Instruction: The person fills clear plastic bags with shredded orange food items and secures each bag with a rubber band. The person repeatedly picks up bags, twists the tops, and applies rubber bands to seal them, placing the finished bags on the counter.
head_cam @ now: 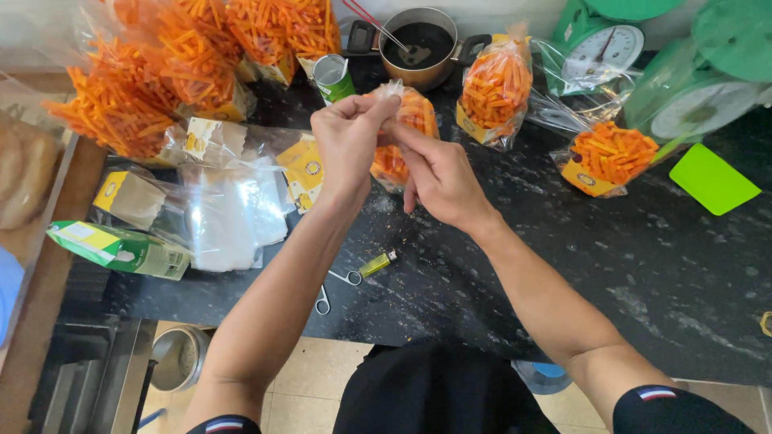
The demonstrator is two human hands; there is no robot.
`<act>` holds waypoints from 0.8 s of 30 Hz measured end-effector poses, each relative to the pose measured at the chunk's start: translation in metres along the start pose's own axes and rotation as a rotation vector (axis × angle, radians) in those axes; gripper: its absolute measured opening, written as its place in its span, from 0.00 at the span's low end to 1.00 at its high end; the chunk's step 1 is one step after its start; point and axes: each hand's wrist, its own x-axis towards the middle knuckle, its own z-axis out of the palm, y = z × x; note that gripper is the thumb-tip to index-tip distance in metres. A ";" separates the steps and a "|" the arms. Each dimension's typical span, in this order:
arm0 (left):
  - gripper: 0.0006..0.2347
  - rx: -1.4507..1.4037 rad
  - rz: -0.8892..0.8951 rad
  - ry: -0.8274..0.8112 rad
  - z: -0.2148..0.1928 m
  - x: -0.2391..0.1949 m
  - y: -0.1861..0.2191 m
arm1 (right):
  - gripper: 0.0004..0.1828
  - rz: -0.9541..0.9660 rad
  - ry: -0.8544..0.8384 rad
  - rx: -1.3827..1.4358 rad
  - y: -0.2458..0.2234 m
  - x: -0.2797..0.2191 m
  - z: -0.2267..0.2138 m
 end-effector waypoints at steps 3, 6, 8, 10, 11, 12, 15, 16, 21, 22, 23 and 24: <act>0.09 0.031 0.015 0.078 0.015 -0.008 -0.010 | 0.15 -0.161 0.208 -0.190 0.009 0.007 0.006; 0.10 0.215 0.141 0.106 0.024 -0.010 -0.015 | 0.13 -0.209 0.253 -0.267 0.024 0.015 0.002; 0.11 0.375 0.217 0.096 0.025 -0.008 -0.017 | 0.14 -0.168 0.206 -0.178 0.033 0.017 -0.007; 0.11 0.524 0.248 0.064 0.026 -0.001 -0.018 | 0.13 -0.128 0.138 -0.006 0.039 0.019 -0.015; 0.11 0.538 0.254 0.050 0.026 0.002 -0.019 | 0.12 -0.029 0.141 0.003 0.041 0.019 -0.017; 0.11 0.552 0.259 0.035 0.026 0.008 -0.020 | 0.10 0.070 0.144 0.013 0.042 0.019 -0.020; 0.11 0.516 0.276 0.003 0.026 0.016 -0.027 | 0.12 0.030 0.089 0.091 0.042 0.014 -0.018; 0.11 0.491 0.284 -0.005 0.026 0.018 -0.029 | 0.16 -0.040 0.060 0.127 0.041 0.014 -0.017; 0.12 0.529 0.258 -0.003 0.013 0.035 -0.036 | 0.17 -0.378 0.285 -0.362 0.039 -0.006 -0.003; 0.12 0.505 0.247 -0.024 0.011 0.037 -0.038 | 0.17 -0.482 0.329 -0.389 0.041 -0.007 -0.003; 0.12 0.512 0.261 -0.015 0.010 0.037 -0.041 | 0.14 -0.460 0.268 -0.262 0.043 -0.008 -0.003; 0.12 0.520 0.276 -0.007 0.009 0.038 -0.043 | 0.12 -0.436 0.207 -0.136 0.046 -0.006 -0.005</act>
